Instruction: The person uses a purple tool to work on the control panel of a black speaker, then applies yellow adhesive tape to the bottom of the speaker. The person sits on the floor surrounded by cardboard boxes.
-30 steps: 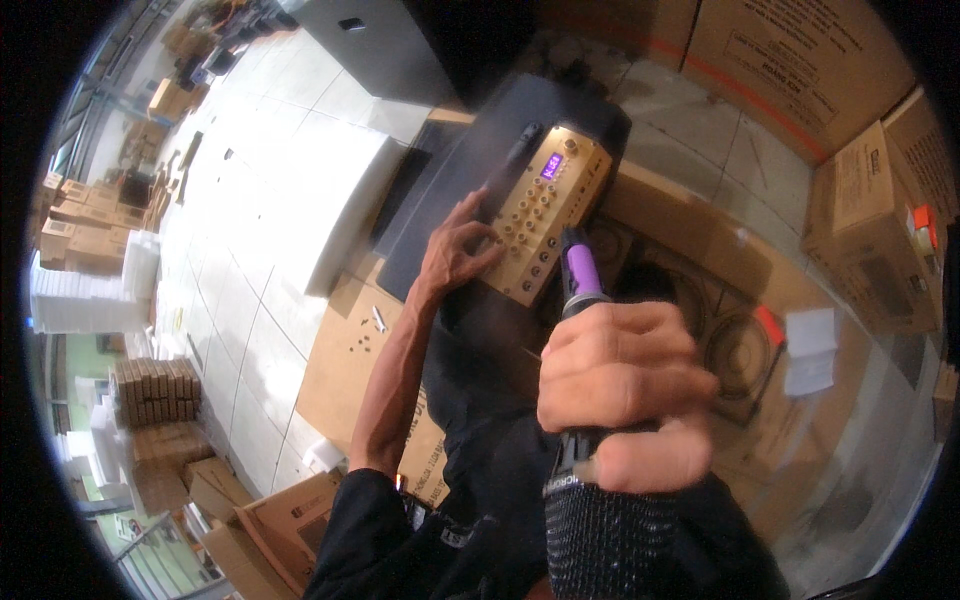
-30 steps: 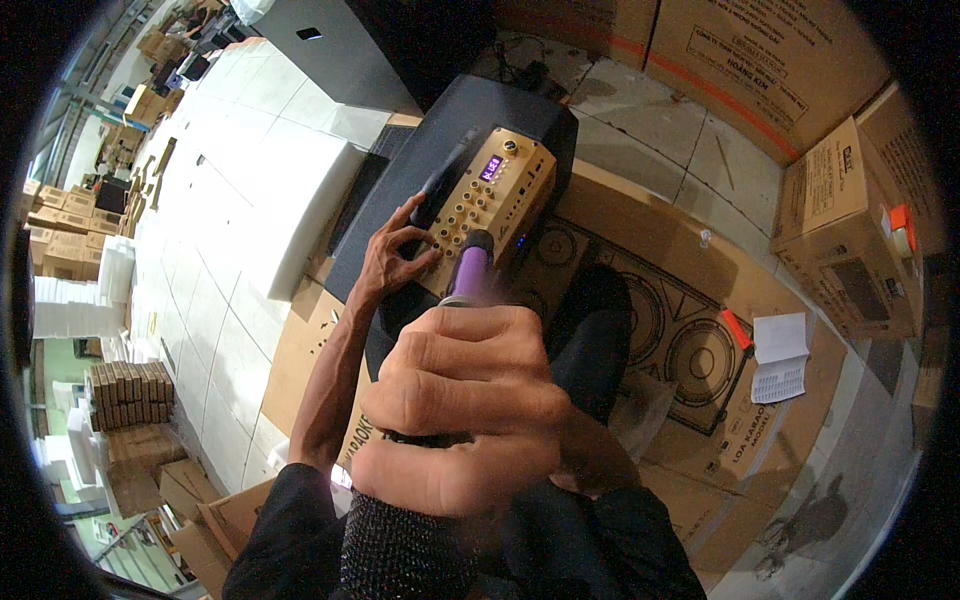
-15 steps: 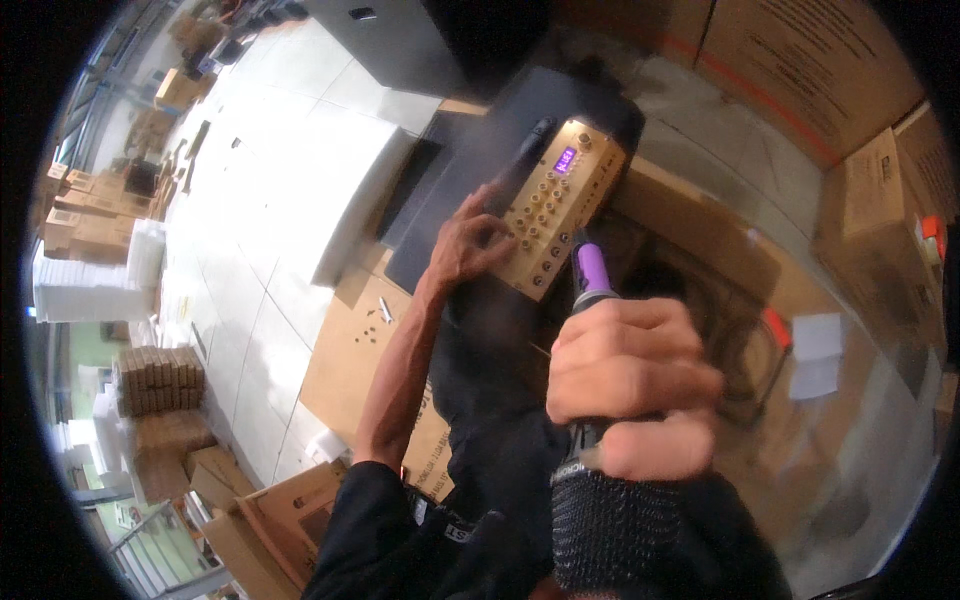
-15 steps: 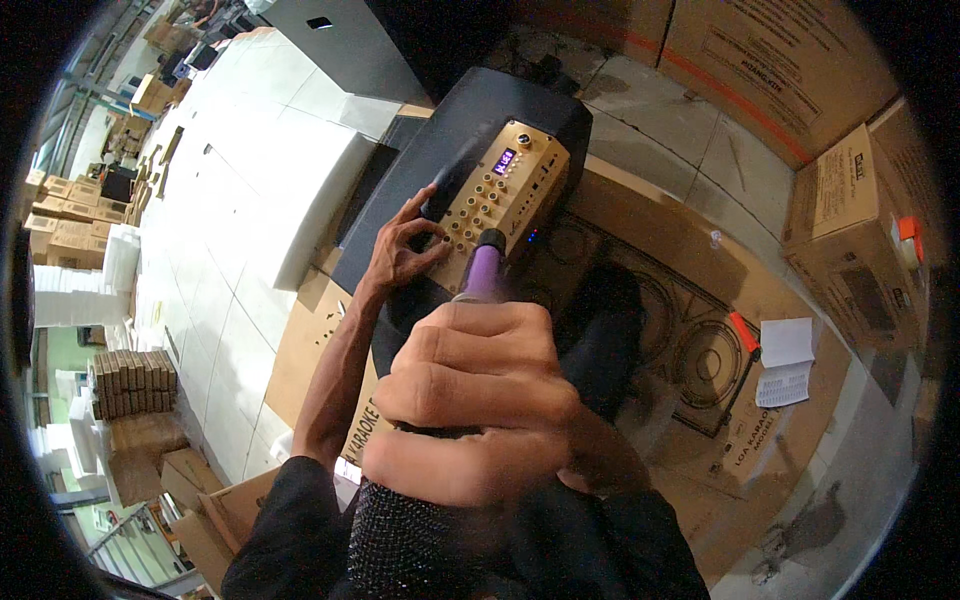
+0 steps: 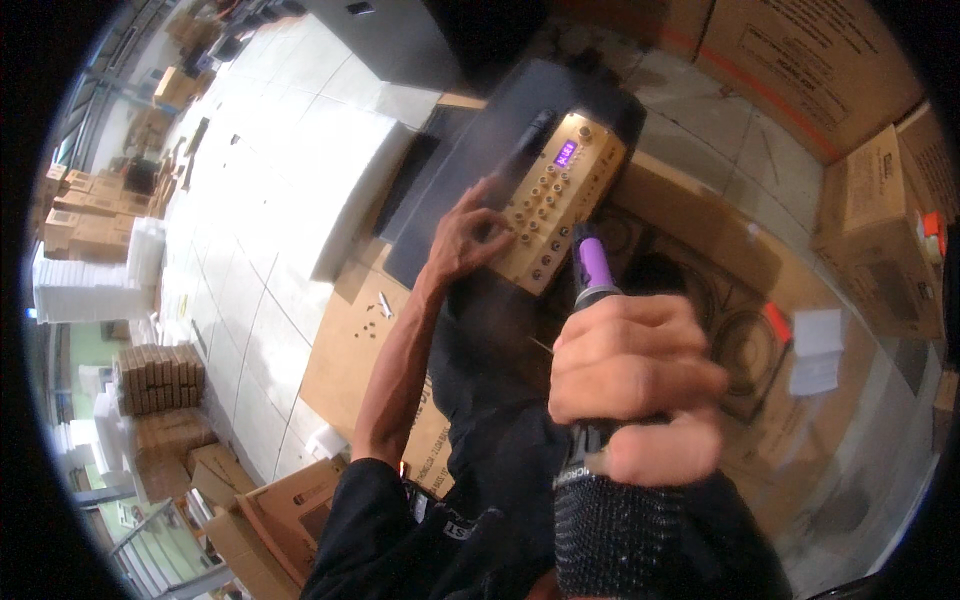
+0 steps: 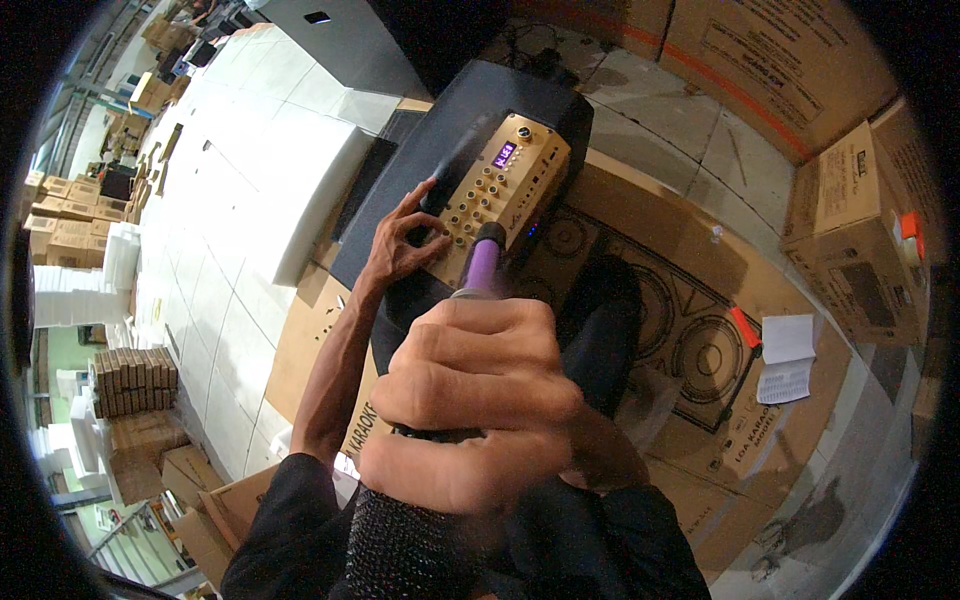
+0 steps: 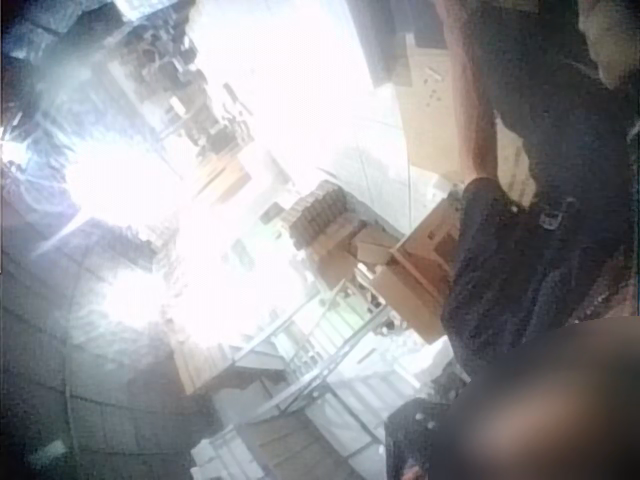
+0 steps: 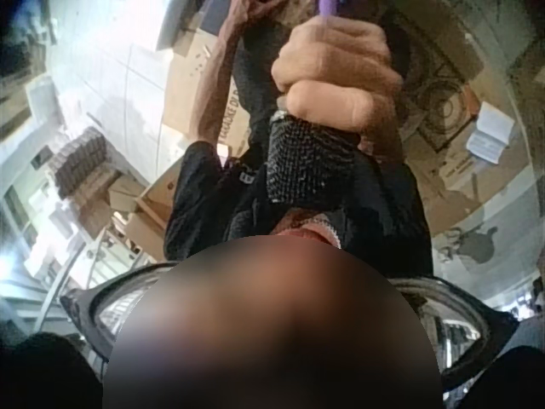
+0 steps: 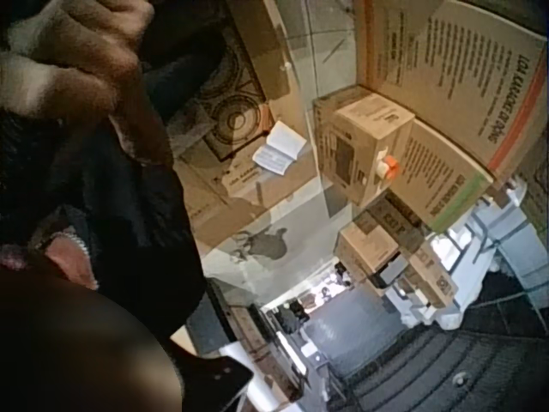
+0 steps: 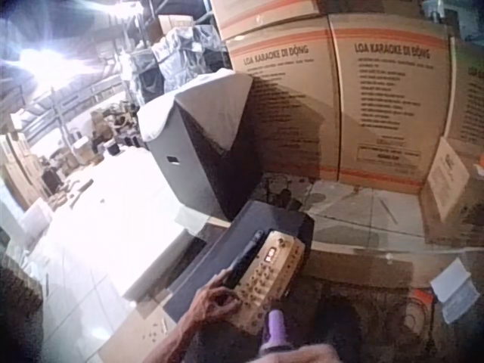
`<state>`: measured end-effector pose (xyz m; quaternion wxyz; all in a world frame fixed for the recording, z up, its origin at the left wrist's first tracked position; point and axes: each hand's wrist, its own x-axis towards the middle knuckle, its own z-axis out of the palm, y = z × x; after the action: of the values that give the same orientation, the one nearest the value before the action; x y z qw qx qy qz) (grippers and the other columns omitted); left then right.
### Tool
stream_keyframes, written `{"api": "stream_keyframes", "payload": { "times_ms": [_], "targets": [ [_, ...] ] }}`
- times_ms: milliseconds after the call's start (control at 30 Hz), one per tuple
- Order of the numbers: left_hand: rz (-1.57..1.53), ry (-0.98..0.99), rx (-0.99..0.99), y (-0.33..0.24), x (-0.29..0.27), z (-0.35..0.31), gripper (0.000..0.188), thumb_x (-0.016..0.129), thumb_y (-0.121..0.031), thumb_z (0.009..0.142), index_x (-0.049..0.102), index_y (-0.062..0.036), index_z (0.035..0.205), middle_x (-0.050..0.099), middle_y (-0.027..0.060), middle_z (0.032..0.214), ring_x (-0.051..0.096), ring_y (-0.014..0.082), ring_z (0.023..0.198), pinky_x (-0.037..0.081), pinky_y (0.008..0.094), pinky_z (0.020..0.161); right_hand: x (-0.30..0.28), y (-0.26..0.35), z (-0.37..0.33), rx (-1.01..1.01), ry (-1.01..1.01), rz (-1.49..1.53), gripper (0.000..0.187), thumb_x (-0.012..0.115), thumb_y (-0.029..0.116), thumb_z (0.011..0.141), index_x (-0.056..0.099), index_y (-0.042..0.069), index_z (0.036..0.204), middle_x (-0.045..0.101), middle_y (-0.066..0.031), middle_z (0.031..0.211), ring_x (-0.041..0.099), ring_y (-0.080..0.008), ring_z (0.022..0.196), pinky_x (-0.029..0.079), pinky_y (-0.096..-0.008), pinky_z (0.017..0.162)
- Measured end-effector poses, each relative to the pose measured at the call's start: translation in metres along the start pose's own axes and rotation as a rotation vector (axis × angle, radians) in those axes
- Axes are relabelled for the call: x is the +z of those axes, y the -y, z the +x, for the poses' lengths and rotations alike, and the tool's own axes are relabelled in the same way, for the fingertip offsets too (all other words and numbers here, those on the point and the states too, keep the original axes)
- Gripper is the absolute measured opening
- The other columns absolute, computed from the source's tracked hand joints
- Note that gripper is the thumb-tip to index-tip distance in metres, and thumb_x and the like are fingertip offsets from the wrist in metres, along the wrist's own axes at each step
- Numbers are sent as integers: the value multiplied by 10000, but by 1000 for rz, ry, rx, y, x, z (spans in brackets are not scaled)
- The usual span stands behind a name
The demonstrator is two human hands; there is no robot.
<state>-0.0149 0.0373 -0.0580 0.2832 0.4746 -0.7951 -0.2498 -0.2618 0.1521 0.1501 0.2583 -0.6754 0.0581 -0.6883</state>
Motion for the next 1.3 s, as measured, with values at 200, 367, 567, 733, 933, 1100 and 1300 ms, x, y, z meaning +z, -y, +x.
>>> {"api": "stream_keyframes", "payload": {
  "times_ms": [200, 367, 567, 733, 933, 1100, 1300],
  "targets": [
    [-8, -8, -21, -4, -1, -1, 233, 847, -227, 772, 772, -78, 936, 432, 129, 1598, 426, 354, 1460, 337, 465, 1212, 1, -1, 0, -6, 23, 6, 297, 703, 85, 815, 458, 157, 968, 628, -63, 676, 602, -176, 494, 550, -331, 476],
    [30, 1, 5, -9, -3, -1, 230, 844, -228, 773, 774, -87, 940, 432, 142, 1595, 431, 350, 1457, 317, 461, 1223, 0, 1, 1, 10, 12, 14, 299, 711, 80, 799, 466, 148, 956, 631, -69, 681, 604, -179, 499, 552, -332, 483],
    [53, -6, 46, -6, -3, 3, 223, 839, -233, 778, 773, -89, 935, 429, 158, 1593, 447, 340, 1448, 293, 462, 1234, -1, 0, 2, 2, 11, 17, 306, 721, 68, 785, 473, 144, 947, 633, -68, 684, 607, -182, 502, 553, -331, 485],
    [41, -8, -11, -5, -1, -1, 205, 844, -215, 775, 766, -85, 913, 430, 145, 1595, 452, 348, 1442, 309, 470, 1228, 1, -1, 1, 9, -1, 1, 309, 717, 58, 787, 471, 145, 951, 633, -66, 687, 612, -177, 508, 553, -328, 480],
    [69, 4, -17, -8, -2, 0, 215, 848, -209, 767, 769, -81, 920, 436, 143, 1592, 454, 358, 1439, 319, 469, 1222, -3, -2, 2, 0, 14, 13, 316, 726, 70, 783, 466, 147, 945, 632, -65, 699, 615, -175, 511, 559, -330, 485],
    [17, -2, 10, -10, -4, 1, 218, 842, -216, 766, 779, -81, 926, 442, 150, 1586, 447, 356, 1444, 304, 471, 1228, -3, -1, 1, 5, 9, -4, 320, 736, 77, 765, 473, 147, 932, 633, -61, 703, 620, -176, 518, 565, -329, 496],
    [48, -1, -18, -7, -2, 1, 233, 840, -224, 757, 785, -80, 931, 437, 151, 1590, 445, 340, 1449, 292, 470, 1232, -7, -3, -2, -1, 7, -10, 311, 731, 72, 764, 472, 151, 919, 630, -57, 701, 620, -172, 519, 563, -323, 497]
  ]
}}
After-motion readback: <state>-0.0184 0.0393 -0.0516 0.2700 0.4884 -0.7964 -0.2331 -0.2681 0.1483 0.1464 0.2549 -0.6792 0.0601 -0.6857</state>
